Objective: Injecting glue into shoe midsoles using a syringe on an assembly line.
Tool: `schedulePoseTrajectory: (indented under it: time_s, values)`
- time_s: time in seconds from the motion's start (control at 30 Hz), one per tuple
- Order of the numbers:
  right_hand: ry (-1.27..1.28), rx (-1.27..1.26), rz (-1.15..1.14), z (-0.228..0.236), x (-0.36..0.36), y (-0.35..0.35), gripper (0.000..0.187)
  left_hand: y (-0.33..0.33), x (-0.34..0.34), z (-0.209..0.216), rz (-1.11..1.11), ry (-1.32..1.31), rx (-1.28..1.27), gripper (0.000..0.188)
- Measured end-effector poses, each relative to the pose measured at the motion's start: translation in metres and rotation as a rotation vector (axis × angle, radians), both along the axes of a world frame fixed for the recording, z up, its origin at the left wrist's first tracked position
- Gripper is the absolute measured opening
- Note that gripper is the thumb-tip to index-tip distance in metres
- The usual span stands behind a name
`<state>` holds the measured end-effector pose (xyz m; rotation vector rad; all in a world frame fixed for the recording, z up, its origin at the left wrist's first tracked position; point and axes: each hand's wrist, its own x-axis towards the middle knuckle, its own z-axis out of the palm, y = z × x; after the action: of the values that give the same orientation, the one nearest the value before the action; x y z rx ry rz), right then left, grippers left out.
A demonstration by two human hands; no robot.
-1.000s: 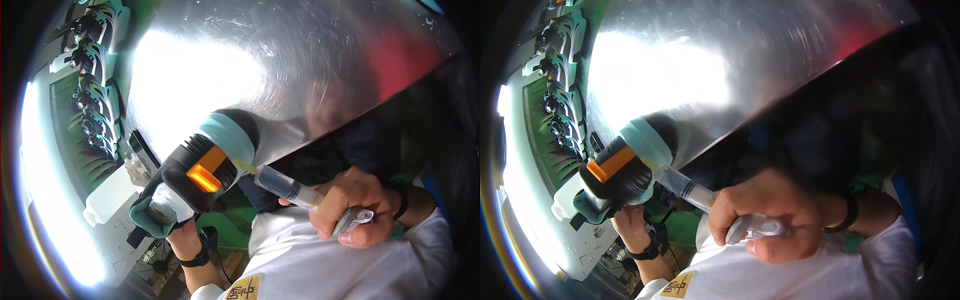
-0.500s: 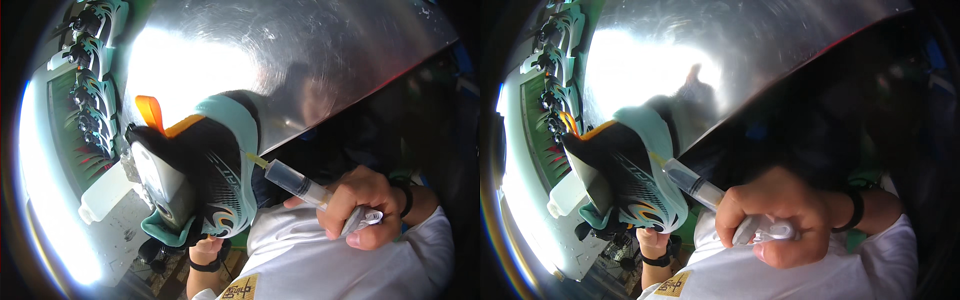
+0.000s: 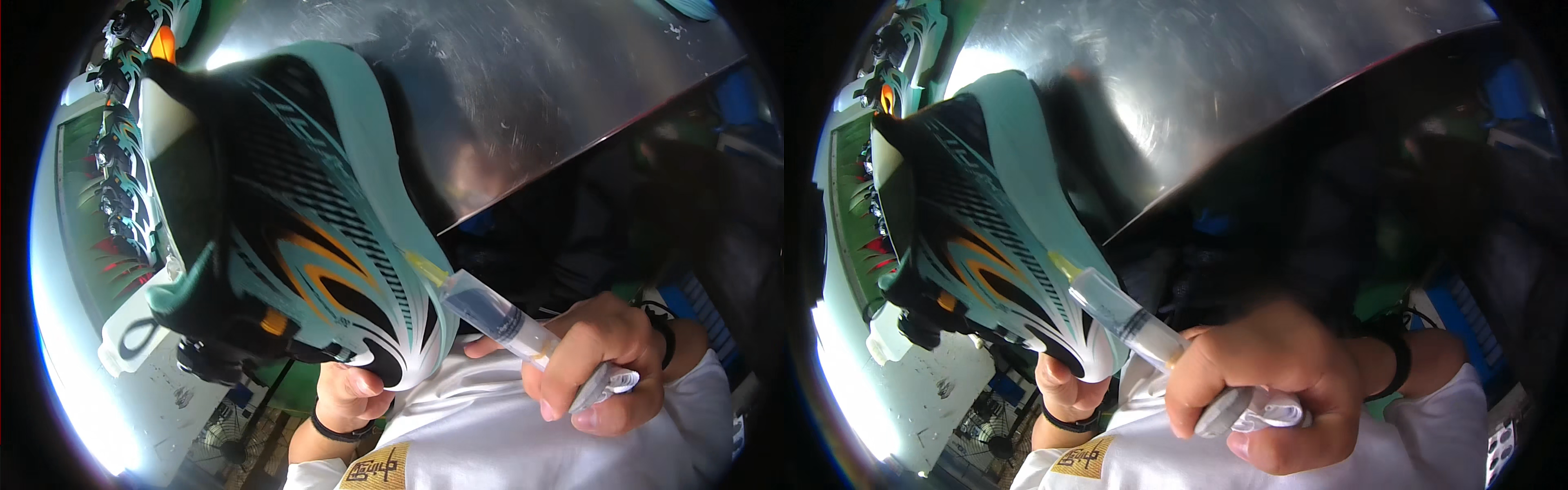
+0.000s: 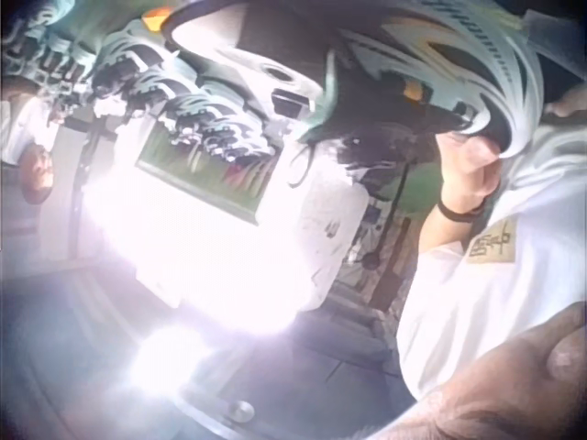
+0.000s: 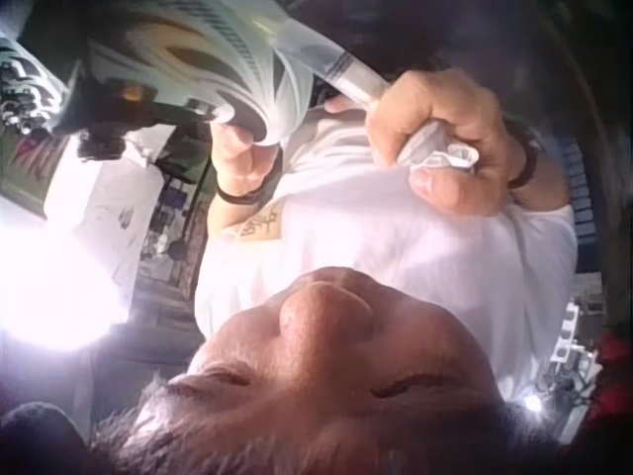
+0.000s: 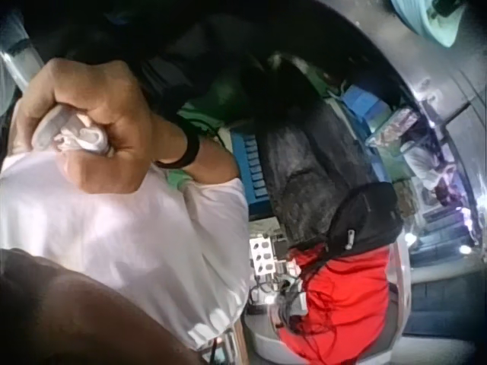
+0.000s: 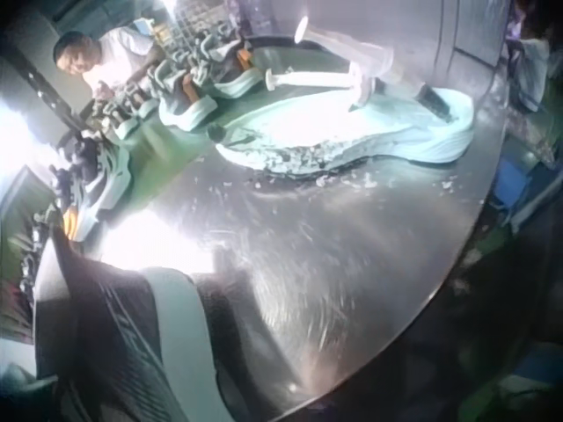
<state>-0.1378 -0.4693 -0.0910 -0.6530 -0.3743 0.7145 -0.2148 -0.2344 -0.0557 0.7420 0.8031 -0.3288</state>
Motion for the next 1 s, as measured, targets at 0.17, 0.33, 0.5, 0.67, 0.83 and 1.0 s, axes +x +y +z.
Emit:
schedulePoseTrajectory:
  time_s: [0.17,0.33,0.5,0.67,0.83,1.0]
  values:
    - [0.036,-0.043,0.031,0.013,-0.006,-0.012,0.016,-0.013,0.012,-0.001,-0.018,-0.017,-0.043,0.073]
    - [-0.006,-0.125,-0.070,0.018,-0.024,-0.023,0.017,-0.024,0.017,-0.002,-0.028,-0.042,-0.116,0.071]
    - [-0.024,-0.117,-0.066,0.021,-0.031,-0.032,0.019,-0.031,0.019,-0.001,-0.020,-0.033,-0.142,0.070]
    - [-0.049,-0.133,-0.073,0.037,-0.034,-0.043,0.020,-0.041,0.027,-0.003,-0.195,-0.076,-0.176,0.071]
    - [-0.075,-0.141,-0.121,0.046,-0.039,-0.053,0.021,-0.059,0.044,-0.007,-0.252,-0.194,-0.242,0.075]
    - [-0.112,-0.141,-0.196,0.050,-0.040,-0.061,0.020,-0.083,0.067,-0.009,-0.155,-0.362,-0.455,0.063]
